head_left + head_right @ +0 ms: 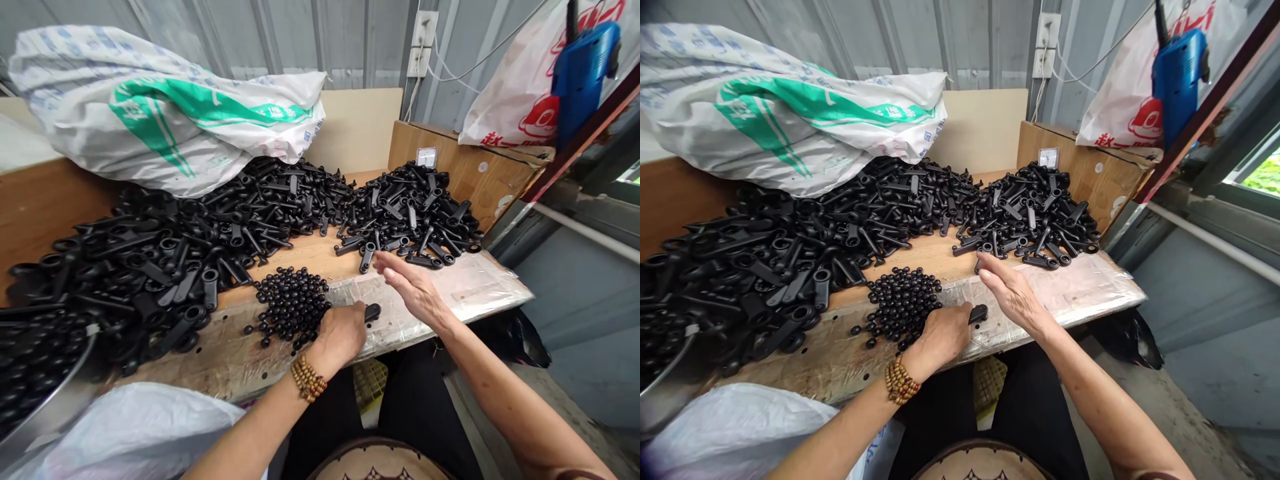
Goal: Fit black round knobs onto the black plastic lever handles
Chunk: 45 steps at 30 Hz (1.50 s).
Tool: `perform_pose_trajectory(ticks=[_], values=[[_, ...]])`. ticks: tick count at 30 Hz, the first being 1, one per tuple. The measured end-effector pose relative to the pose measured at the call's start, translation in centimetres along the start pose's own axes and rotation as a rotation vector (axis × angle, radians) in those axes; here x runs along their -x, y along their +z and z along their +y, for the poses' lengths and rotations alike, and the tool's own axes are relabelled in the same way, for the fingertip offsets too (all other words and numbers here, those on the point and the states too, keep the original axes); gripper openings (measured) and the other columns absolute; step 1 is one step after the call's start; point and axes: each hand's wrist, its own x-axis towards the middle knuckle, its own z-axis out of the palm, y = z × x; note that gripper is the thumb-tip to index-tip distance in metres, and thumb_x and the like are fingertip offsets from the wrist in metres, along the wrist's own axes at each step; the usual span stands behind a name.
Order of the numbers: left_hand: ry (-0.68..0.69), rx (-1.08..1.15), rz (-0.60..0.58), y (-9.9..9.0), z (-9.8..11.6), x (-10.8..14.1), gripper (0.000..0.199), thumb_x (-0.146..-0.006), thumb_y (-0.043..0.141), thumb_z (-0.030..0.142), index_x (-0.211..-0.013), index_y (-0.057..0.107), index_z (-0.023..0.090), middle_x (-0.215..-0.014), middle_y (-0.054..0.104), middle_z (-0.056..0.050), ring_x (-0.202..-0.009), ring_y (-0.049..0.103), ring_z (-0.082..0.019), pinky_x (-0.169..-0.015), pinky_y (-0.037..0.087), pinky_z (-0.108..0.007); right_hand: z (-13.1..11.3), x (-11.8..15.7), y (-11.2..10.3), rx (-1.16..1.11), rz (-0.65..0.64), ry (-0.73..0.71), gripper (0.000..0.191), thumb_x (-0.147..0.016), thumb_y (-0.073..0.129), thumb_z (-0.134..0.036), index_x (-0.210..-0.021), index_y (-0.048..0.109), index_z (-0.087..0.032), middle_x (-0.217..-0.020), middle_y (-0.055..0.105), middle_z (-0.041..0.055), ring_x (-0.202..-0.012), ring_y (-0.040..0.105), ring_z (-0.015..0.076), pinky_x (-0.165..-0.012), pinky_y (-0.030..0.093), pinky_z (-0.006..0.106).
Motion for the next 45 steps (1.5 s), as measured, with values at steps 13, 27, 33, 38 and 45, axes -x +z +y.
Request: perform_pose_trajectory(ticks=[13, 27, 33, 38, 45], values=[[0.009, 0.121, -0.076, 0.1, 0.8, -0.3, 0.018, -0.070, 0.051, 0.003, -0.078, 0.066, 0.009, -0.077, 0.067, -0.016, -0.078, 0.064, -0.027, -0.076, 0.046, -0.035, 2.9, -1.1, 5.6, 0.217, -0.264, -0.186, 0.046, -0.094, 0.030, -0.041, -0.131, 0.047, -0.020, -0.132, 0.049, 0.0084, -0.124, 0.038, 0.0229, -0.107, 0.025, 0.042], [-0.011, 0.413, 0.280, -0.5, -4.4, 5.1, 0.041, -0.071, 0.059, 0.021, -0.112, 0.052, 0.021, -0.079, 0.065, -0.001, -0.071, 0.062, -0.017, -0.066, 0.047, -0.027, 1.2, 0.5, 4.1, 0.270, -0.500, -0.266, 0.030, -0.088, 0.047, -0.037, -0.098, 0.068, -0.018, -0.079, 0.068, 0.0053, -0.071, 0.061, 0.0150, -0.066, 0.043, 0.022], [-0.073, 0.438, 1.148, 1.0, -10.7, 5.9, 0.038, -0.077, 0.060, 0.025, -0.112, 0.051, 0.013, -0.100, 0.061, -0.011, -0.085, 0.058, -0.019, -0.076, 0.049, -0.032, 3.1, -5.7, 2.8, 0.329, -0.198, -0.172, 0.024, -0.082, 0.055, -0.035, -0.090, 0.071, -0.018, -0.079, 0.070, 0.0053, -0.069, 0.064, 0.0174, -0.064, 0.047, 0.026], [-0.130, 0.353, 1.219, 1.1, -12.4, 5.7, 0.038, -0.077, 0.059, 0.024, -0.112, 0.051, 0.012, -0.095, 0.062, -0.011, -0.081, 0.059, -0.018, -0.075, 0.050, -0.033, 3.3, -15.9, -4.5, 0.606, 0.342, -0.040, 0.026, -0.078, 0.058, -0.037, -0.094, 0.071, -0.021, -0.086, 0.071, 0.0049, -0.078, 0.064, 0.0215, -0.074, 0.049, 0.033], [-0.130, 0.318, 1.154, 0.8, -12.3, 5.8, 0.030, -0.079, 0.057, 0.020, -0.108, 0.053, 0.012, -0.093, 0.062, -0.010, -0.084, 0.059, -0.019, -0.079, 0.049, -0.032, 1.7, -23.1, -10.2, 0.756, 0.684, 0.071, 0.040, -0.074, 0.060, -0.031, -0.111, 0.064, -0.019, -0.096, 0.068, 0.0088, -0.093, 0.060, 0.0254, -0.086, 0.044, 0.043]])
